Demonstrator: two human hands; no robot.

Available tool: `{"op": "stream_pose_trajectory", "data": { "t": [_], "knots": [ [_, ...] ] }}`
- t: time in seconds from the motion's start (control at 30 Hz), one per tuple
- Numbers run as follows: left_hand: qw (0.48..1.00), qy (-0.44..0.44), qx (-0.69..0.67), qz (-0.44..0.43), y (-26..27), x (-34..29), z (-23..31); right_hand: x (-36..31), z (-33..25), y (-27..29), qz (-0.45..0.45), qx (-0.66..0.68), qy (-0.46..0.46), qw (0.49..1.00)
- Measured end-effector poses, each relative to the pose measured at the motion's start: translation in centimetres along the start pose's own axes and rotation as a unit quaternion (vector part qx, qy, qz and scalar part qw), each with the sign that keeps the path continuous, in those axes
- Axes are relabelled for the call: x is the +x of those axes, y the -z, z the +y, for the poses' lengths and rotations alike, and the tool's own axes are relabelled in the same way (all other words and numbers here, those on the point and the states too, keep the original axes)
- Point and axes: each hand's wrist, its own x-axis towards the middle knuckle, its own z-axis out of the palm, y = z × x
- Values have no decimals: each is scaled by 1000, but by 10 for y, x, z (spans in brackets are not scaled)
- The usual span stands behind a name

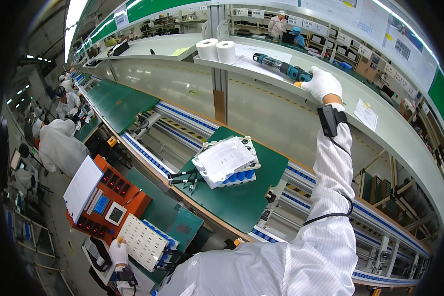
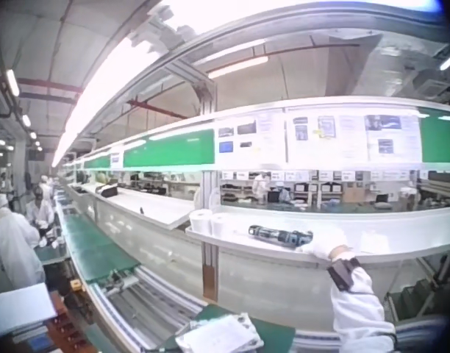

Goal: Assemble a battery module by placing lithium-ion cells into a plastic housing and connecting electrical wiring.

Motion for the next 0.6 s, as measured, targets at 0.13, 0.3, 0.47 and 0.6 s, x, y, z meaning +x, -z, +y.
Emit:
{"op": "stream_pose_trajectory", "data": {
  "t": [0.13,0.3,0.47,0.6],
  "knots": [
    [998,-30,26,38,25,-7,-9,31,23,-29,63,107,3,992],
    [997,-9,1,76,59,-6,-48,55,34,-55,31,78,57,995],
    [984,-1,117,137,105,32,-90,79,67,-58,90,-13,32,995],
    [976,105,133,137,144,64,-147,-20,-121,-69,78,190,169,964]
  ]
}}
